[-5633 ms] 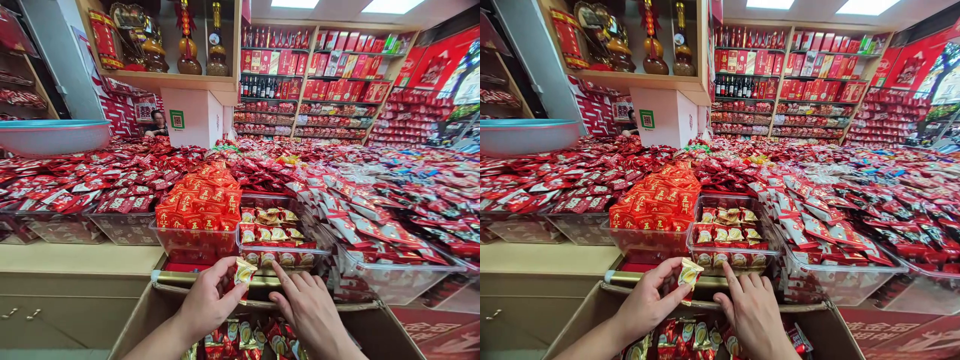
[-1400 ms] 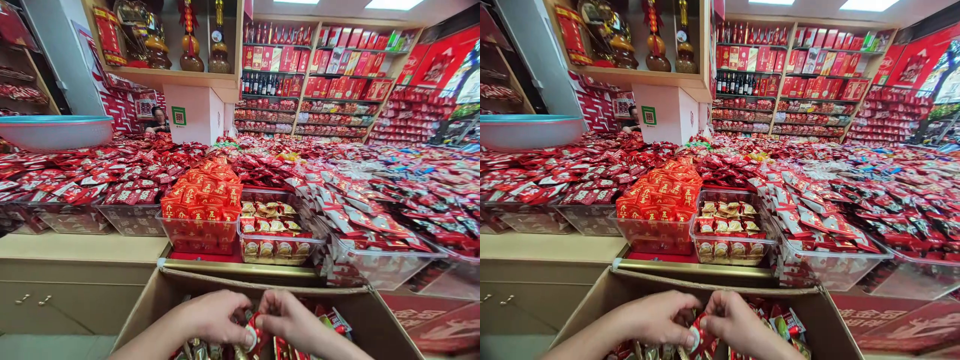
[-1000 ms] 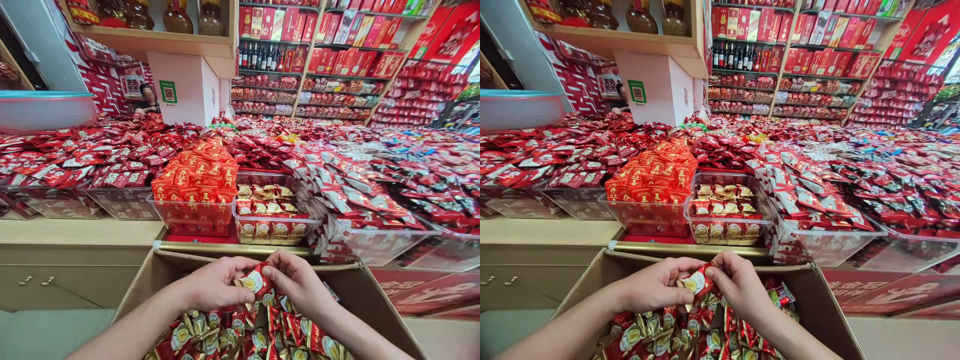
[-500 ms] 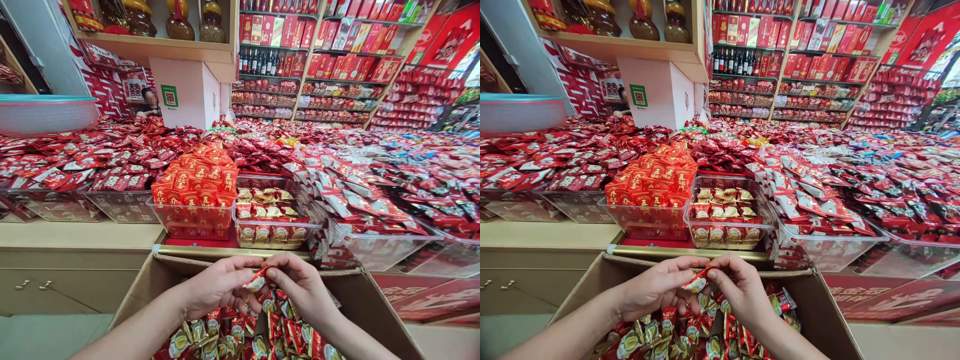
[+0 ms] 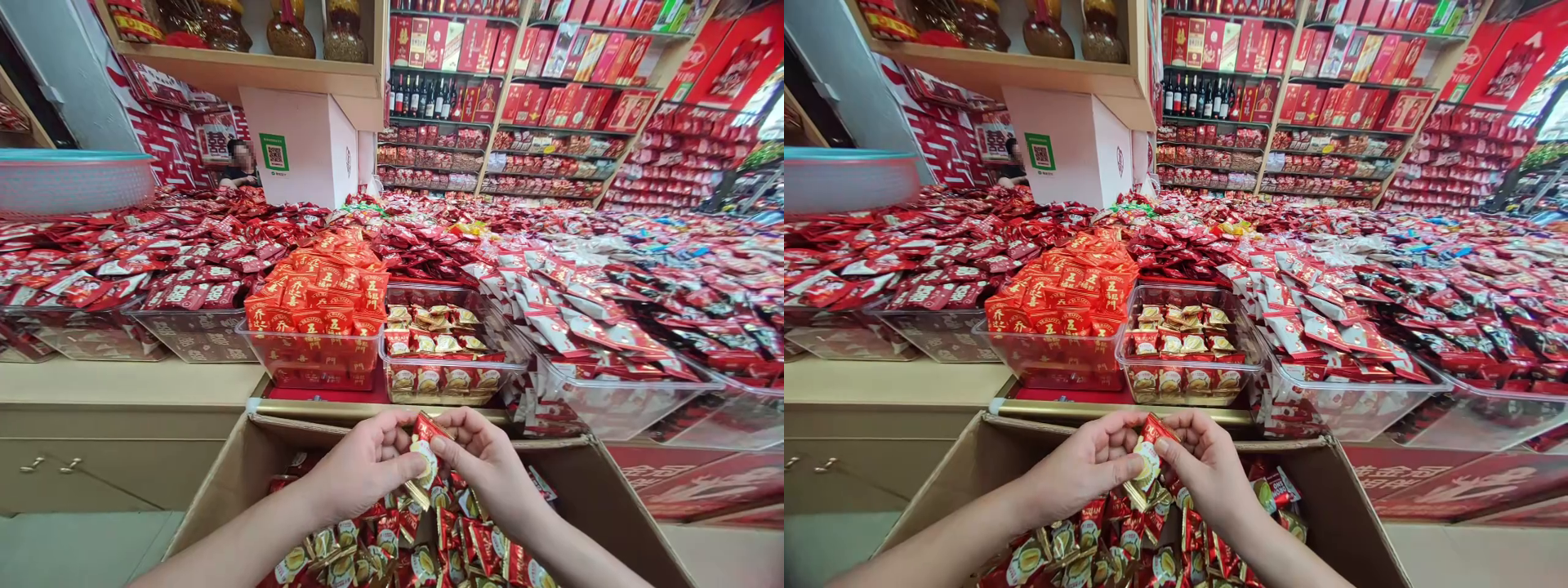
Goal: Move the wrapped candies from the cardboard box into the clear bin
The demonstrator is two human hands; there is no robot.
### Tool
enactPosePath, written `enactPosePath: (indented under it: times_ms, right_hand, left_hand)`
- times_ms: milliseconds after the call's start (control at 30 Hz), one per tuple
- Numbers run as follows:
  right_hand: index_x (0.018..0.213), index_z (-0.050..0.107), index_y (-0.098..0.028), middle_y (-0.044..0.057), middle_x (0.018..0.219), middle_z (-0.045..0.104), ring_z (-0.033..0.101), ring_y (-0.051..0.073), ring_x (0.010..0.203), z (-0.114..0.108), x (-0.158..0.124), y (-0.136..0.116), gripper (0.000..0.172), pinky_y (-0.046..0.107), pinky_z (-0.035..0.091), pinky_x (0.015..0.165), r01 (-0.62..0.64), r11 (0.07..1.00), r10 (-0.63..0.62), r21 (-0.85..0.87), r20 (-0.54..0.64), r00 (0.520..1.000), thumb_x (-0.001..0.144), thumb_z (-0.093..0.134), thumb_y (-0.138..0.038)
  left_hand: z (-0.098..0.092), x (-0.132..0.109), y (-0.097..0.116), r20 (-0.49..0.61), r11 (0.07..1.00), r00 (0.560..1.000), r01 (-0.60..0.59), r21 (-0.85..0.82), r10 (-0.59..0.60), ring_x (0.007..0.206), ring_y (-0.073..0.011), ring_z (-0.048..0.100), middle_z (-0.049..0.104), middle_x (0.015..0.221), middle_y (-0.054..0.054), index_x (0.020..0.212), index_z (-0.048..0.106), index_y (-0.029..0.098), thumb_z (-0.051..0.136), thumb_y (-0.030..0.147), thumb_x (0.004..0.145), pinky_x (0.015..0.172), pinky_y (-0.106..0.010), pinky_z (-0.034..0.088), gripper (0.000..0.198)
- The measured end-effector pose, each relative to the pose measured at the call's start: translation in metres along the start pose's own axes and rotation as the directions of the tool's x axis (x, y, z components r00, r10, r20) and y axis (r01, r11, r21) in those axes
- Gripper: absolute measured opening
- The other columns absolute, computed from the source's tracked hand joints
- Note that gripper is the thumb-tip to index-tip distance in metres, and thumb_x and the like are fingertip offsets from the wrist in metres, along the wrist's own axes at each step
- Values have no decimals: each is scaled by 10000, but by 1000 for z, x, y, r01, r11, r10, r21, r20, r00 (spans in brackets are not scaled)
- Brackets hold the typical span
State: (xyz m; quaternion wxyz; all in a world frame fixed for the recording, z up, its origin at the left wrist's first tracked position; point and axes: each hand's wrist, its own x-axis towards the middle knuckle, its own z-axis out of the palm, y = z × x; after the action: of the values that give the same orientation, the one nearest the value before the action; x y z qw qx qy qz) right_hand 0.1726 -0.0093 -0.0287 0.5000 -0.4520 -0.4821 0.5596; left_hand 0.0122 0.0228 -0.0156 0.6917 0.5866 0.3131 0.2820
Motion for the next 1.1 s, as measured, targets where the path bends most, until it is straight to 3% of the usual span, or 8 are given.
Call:
enactPosePath:
  times_ms: [167,267,433,567,733,800,933,1100]
  right_hand:
    - [935,469,-191,45,823,546,491,106,606,-2,-6,3,203,238,432,535,215,888,-246,-407,-24,969,768,500,-304]
    - [985,466,-211,91,992,507,528,150,751,1,-13,-1,257,270,468,636,439,600,-461,-669,160,873,745,527,-279]
    - [981,460,-186,127,1016,551,545,203,857,6,-18,1,287,313,483,693,615,185,-579,-767,420,698,710,551,-159]
    - [884,450,-212,98,982,579,556,173,839,0,-21,-11,216,290,477,685,604,148,-613,-783,406,677,724,475,-69]
    - [819,460,-228,70,1006,573,543,172,904,-13,4,-70,129,280,439,737,522,51,-686,-851,350,638,740,474,-127]
    - [762,472,-204,81,998,566,539,176,892,-14,34,-92,66,278,424,731,458,-13,-635,-889,361,683,761,436,-149]
    - [794,500,-147,89,841,569,545,173,777,-13,110,-111,115,253,402,676,266,-199,-361,-943,323,875,776,386,-145]
    - [846,534,-114,120,871,576,556,190,798,-13,166,-99,166,243,388,668,242,-324,-209,-915,319,924,754,397,-101]
  left_hand:
    - [-3,2,-2,-93,998,996,15,68,-8,588,-77,467,488,670,42,1083,416,149,589,195,713,548,-210,351,411]
    - [-2,1,-2,-166,997,986,4,79,10,518,-56,410,431,613,75,1118,365,153,591,222,711,497,-188,305,471]
    - [2,-3,4,-144,994,989,-26,109,42,525,-64,410,429,601,78,1180,296,158,571,263,737,515,-193,313,532]
    - [2,-7,11,-101,997,992,-67,32,70,520,-101,513,492,649,36,1182,295,179,383,413,827,460,-204,322,434]
    - [-3,-5,6,-151,997,986,-58,46,65,486,-103,550,550,657,6,1102,374,168,321,388,857,441,-196,311,334]
    - [-4,-3,2,-150,991,986,-51,127,70,478,-97,545,548,660,11,1090,395,166,351,361,851,454,-199,331,312]
    - [-6,-4,1,-81,933,990,-80,350,115,510,-104,548,547,682,12,1124,411,164,374,309,842,518,-226,393,320]
    - [-11,-10,4,11,806,986,-142,575,166,577,-108,528,582,727,15,1157,428,218,434,256,804,560,-210,395,356]
